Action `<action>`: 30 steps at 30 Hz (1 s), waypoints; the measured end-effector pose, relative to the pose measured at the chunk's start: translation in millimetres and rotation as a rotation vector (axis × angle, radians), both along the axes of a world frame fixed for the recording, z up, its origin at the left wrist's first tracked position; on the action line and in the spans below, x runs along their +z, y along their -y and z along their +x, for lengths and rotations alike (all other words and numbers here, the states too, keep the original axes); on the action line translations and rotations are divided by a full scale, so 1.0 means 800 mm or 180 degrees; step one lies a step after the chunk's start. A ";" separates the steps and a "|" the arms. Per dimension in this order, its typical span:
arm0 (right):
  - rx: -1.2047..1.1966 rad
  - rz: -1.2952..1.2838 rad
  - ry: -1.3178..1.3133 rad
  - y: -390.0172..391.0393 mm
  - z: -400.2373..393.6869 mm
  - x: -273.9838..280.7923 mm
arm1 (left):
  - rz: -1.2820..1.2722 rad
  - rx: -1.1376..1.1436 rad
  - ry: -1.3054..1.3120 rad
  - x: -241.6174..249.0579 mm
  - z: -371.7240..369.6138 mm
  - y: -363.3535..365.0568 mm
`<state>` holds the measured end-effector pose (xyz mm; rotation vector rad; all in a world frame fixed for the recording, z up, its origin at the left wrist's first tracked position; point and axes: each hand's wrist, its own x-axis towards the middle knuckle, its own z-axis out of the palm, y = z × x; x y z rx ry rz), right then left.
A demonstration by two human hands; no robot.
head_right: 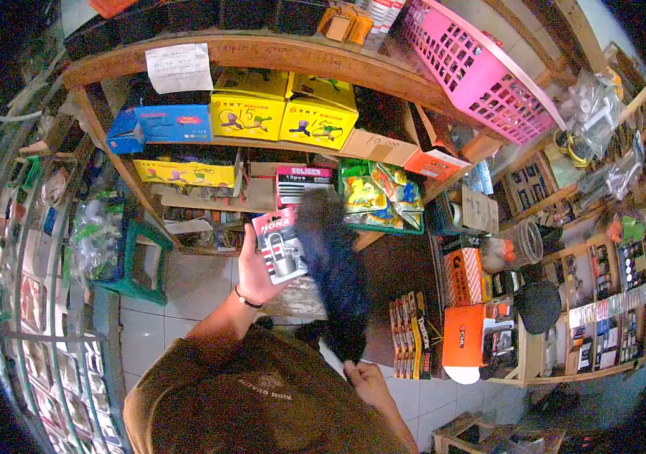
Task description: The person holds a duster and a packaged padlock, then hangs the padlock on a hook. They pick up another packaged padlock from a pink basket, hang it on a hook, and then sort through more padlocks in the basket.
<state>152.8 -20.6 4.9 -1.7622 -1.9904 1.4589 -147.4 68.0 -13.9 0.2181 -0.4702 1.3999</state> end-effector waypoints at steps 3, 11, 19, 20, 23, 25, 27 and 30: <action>0.0300 0.0112 0.0287 -0.004 -0.001 0.012 | 0.0211 0.0012 -0.0435 0.015 0.001 -0.011; 0.0700 -0.0135 0.0221 0.009 -0.011 0.018 | -0.1278 0.0260 -0.1160 0.030 -0.002 0.008; -0.0027 -0.0173 0.0209 0.017 -0.015 0.020 | -0.1110 0.0451 -0.1380 0.012 0.000 0.008; 0.0046 0.0028 0.0146 0.016 -0.013 0.016 | -0.1427 0.0834 -0.1530 0.017 0.000 0.016; -0.0414 -0.0278 -0.0153 0.014 -0.018 0.012 | -0.0799 0.0515 -0.0824 0.013 -0.006 0.016; -0.0169 -0.0365 0.0182 0.011 -0.023 0.025 | -0.0928 0.0578 -0.0770 0.018 -0.002 0.015; -0.0061 -0.0388 -0.0006 0.006 -0.016 0.019 | -0.0741 0.0422 -0.0587 0.016 -0.003 0.020; -0.0525 -0.0606 -0.0130 0.006 -0.032 0.020 | -0.0454 0.0323 -0.0347 -0.025 -0.012 0.008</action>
